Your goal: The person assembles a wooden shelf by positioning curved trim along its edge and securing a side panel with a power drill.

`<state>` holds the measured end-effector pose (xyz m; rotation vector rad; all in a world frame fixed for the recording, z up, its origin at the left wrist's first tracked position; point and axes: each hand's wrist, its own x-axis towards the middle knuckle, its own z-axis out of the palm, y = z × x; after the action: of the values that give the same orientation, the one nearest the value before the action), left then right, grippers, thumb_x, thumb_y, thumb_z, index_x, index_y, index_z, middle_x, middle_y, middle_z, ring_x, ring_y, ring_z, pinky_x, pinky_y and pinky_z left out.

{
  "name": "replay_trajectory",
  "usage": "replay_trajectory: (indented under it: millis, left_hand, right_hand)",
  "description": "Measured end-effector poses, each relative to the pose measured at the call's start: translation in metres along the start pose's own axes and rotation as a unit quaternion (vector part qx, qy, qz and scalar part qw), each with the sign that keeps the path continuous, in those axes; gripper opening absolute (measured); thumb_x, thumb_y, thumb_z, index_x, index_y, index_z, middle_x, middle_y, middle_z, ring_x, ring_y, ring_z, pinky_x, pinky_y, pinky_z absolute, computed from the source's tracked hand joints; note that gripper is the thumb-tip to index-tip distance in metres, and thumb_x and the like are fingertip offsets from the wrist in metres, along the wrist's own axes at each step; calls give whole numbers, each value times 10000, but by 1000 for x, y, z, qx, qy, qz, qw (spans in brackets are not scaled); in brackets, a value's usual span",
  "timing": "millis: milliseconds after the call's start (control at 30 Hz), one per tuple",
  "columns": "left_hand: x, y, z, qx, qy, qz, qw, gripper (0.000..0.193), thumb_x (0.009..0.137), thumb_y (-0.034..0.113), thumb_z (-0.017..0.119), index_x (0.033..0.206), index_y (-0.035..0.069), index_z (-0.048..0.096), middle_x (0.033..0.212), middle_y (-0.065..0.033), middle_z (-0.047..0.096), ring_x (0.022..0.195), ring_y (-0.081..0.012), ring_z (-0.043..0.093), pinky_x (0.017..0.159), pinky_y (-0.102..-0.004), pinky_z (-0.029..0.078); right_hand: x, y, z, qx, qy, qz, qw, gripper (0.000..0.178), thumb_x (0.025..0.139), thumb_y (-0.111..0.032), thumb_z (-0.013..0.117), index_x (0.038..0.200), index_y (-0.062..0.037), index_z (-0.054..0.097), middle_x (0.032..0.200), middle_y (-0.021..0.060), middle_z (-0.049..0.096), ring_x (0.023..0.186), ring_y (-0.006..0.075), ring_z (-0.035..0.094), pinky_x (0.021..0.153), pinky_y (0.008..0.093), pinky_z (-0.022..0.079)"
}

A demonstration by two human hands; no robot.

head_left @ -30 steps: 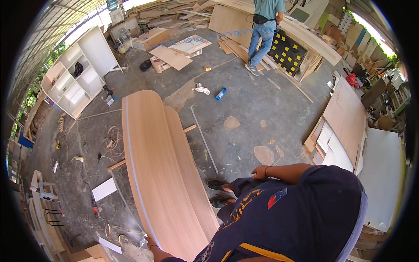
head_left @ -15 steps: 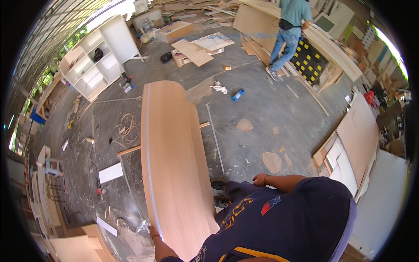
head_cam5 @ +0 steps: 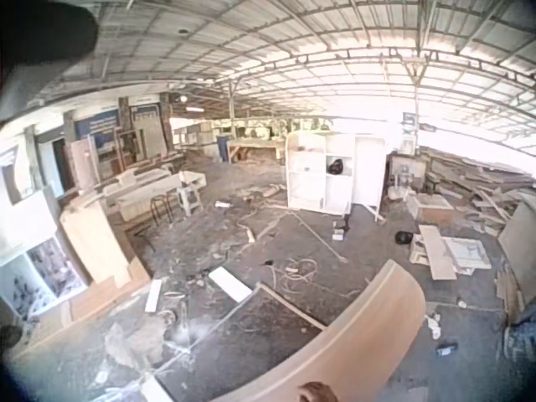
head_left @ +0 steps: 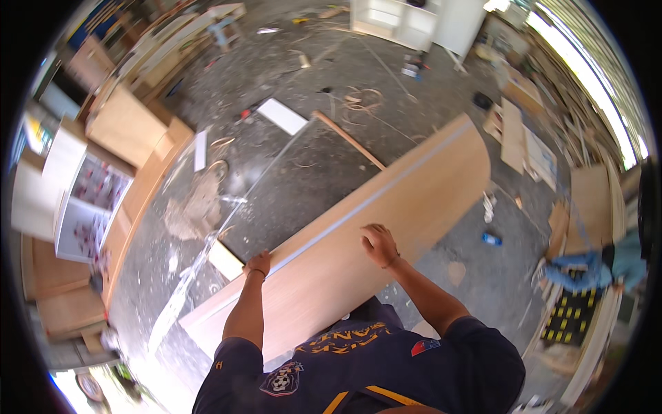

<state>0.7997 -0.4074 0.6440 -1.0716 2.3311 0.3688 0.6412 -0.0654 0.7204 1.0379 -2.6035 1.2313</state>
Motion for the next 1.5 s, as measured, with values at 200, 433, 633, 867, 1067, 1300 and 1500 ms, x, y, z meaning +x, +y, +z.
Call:
replay_trajectory:
  millis: [200,433,633,867,1067,1300,1500]
  left_hand:
    - [-64,-1,19,-35,-1,-20,999,506,865,453,266,1093,98,547,1188,-96,497,1129,-245,441,958,-476,278]
    - [-56,-12,14,-65,-89,48,993,652,832,567,262,994,42,613,1073,-169,564,1054,-306,494,920,-393,342]
    - [-40,-25,32,-134,-114,-30,984,711,813,608,263,1015,14,597,1069,-178,563,1045,-304,505,891,-385,365]
    - [-64,-36,31,-125,-109,-15,986,599,798,535,349,1047,46,590,1123,-144,544,1076,-296,483,908,-367,353]
    - [-97,-32,15,-156,-147,-32,976,641,774,565,370,1083,39,566,1177,-153,504,1116,-284,453,930,-370,340]
    - [-124,-25,12,-127,-87,3,988,730,754,613,372,1111,-3,535,1187,-177,488,1127,-292,443,944,-366,336]
    - [-135,-25,24,-128,-53,7,990,725,759,616,369,1076,-8,557,1140,-183,521,1086,-295,476,922,-369,358]
  right_hand:
    - [108,-13,88,-192,-423,-42,885,359,840,-364,447,985,-68,587,945,110,595,958,289,523,867,416,356]
    - [106,0,91,-195,-592,63,779,539,830,-497,343,1058,-67,577,1134,130,536,1053,288,493,885,406,376]
    - [101,23,78,-220,-591,93,771,510,821,-491,338,1057,-112,586,1130,117,539,1046,292,496,894,402,375]
    - [124,29,51,-271,-610,85,740,642,804,-611,319,1063,-88,587,1094,143,555,1035,299,504,897,397,375]
    - [92,31,25,-285,-524,59,801,627,804,-572,352,1048,-42,583,1091,149,558,1031,287,514,878,392,390]
    - [87,20,13,-283,-519,107,800,562,763,-513,427,1047,-54,584,1106,139,553,1045,279,506,892,390,375]
    - [75,19,1,-275,-505,94,813,562,752,-538,435,1022,-73,598,1092,132,562,1041,279,510,882,387,383]
